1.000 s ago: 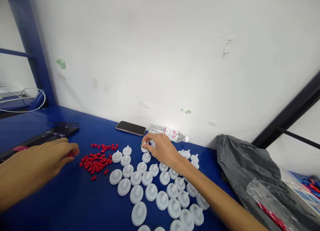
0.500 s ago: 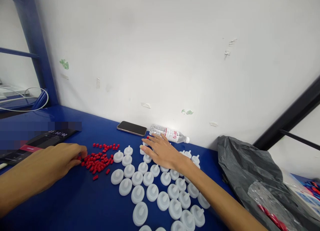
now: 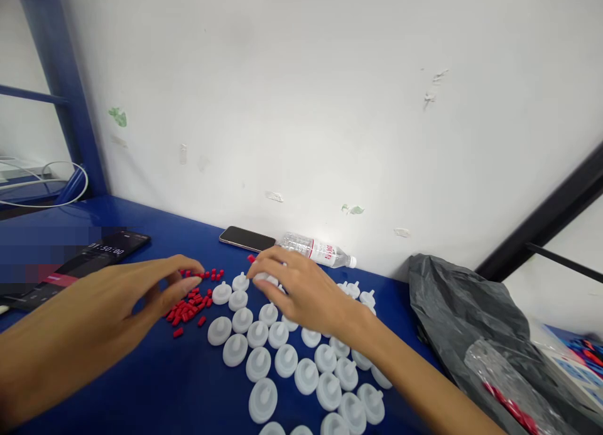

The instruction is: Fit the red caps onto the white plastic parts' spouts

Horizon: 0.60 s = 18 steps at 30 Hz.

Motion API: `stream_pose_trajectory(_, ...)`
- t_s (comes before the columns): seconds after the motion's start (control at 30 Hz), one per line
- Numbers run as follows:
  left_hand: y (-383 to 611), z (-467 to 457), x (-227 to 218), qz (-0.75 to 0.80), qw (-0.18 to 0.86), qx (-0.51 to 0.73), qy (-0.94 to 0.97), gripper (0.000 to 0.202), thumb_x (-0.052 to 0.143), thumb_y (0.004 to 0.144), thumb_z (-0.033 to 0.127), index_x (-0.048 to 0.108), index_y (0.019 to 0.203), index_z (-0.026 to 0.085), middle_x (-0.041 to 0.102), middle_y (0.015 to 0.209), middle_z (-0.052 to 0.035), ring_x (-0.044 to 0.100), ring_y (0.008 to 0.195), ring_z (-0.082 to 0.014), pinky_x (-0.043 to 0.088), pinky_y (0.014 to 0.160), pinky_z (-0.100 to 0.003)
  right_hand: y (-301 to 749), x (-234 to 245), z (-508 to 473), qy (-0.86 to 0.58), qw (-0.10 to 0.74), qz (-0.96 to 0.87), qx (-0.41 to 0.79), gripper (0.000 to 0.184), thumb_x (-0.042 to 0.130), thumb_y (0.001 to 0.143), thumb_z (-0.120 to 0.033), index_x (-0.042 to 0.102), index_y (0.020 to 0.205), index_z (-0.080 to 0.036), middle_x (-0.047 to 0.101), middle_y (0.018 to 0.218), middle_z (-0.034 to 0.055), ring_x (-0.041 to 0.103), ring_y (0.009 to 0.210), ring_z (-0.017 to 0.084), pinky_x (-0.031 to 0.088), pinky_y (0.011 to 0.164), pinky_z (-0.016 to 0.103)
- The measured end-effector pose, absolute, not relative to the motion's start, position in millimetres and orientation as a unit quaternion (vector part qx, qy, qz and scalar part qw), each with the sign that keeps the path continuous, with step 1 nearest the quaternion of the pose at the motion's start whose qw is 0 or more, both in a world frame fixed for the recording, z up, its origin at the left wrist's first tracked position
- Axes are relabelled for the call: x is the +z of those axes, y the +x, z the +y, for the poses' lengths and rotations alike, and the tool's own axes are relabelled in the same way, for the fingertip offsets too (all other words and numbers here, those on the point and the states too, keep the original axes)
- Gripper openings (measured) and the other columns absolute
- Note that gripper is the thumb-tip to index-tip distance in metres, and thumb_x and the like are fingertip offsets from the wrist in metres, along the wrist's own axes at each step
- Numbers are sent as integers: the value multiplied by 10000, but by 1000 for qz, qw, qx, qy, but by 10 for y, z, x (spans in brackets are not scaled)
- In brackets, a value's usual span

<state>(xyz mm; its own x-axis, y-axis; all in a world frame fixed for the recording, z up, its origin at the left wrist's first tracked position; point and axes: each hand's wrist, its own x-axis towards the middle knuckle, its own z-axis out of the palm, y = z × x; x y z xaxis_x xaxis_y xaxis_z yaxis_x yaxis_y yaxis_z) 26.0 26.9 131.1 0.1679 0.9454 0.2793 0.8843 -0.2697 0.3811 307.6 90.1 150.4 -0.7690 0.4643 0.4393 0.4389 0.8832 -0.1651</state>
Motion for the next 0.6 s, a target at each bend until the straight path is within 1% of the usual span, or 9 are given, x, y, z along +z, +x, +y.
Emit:
stream_pose_trajectory(0.07,431,188,1304,561,67,269,780,491,295,1088,659,637,1000,317,760,867,17,711,762,-234,448,705,-383,3024,1541,740,-197,238,-951,12,113,626,1103,-206,620,1209,-245,757,1241,49,720,1173,216,577,1023,402)
stream_pose_trajectory(0.13,546,109,1269,511,48,312,800,435,345,1119,587,618,942,297,723,780,45,670,666,-192,394,630,-354,2988,1554,607,-175,242,-954,9,193,660,1073,-175,566,1227,-240,775,1185,43,737,1113,218,580,1021,424)
stream_pose_trajectory(0.2,600,49,1236,477,38,335,811,407,375,1140,506,596,881,281,701,741,61,652,631,-162,364,598,-342,2972,1549,523,-166,253,-953,21,256,674,1058,-160,530,1253,-242,774,1147,36,745,1058,209,594,1013,426)
stream_pose_trajectory(0.27,613,22,1222,476,28,337,812,394,403,1137,491,598,874,271,720,779,53,669,646,-159,370,607,-342,2971,1536,486,-159,270,-949,35,288,688,1061,-175,508,1275,-245,764,1147,36,749,1033,198,612,1001,415)
stream_pose_trajectory(0.37,628,35,1234,484,29,314,816,380,382,1130,481,649,952,277,775,877,17,709,689,-193,382,625,-365,2964,1524,471,-158,290,-942,64,315,700,1072,-223,481,1297,-253,746,1194,44,763,1050,184,636,984,385)
stream_pose_trajectory(0.43,651,54,1242,474,49,291,830,420,311,1124,416,659,927,288,775,842,5,691,654,-203,367,602,-380,2945,1537,453,-159,287,-942,72,269,681,1088,-248,486,1272,-270,750,1188,33,769,1061,177,642,979,366)
stream_pose_trajectory(0.5,642,59,1227,463,60,276,840,479,248,1107,394,660,882,298,770,827,-14,669,651,-212,372,598,-390,2928,1570,426,-155,281,-944,69,213,681,1093,-276,501,1206,-288,770,1125,-1,773,994,161,644,967,347)
stream_pose_trajectory(0.57,535,43,1191,473,59,276,835,548,196,1099,451,680,887,306,771,866,-33,672,724,-233,430,650,-390,2941,1618,414,-150,279,-948,26,167,665,1098,-255,512,1153,-293,795,1099,-18,775,993,162,637,975,344)
stream_pose_trajectory(0.6,429,30,1172,493,57,274,824,585,169,1097,488,696,914,312,769,881,-37,676,777,-249,458,684,-388,2966,1643,424,-147,280,-948,-16,151,640,1102,-212,521,1145,-294,809,1116,-16,776,1043,173,631,995,356)
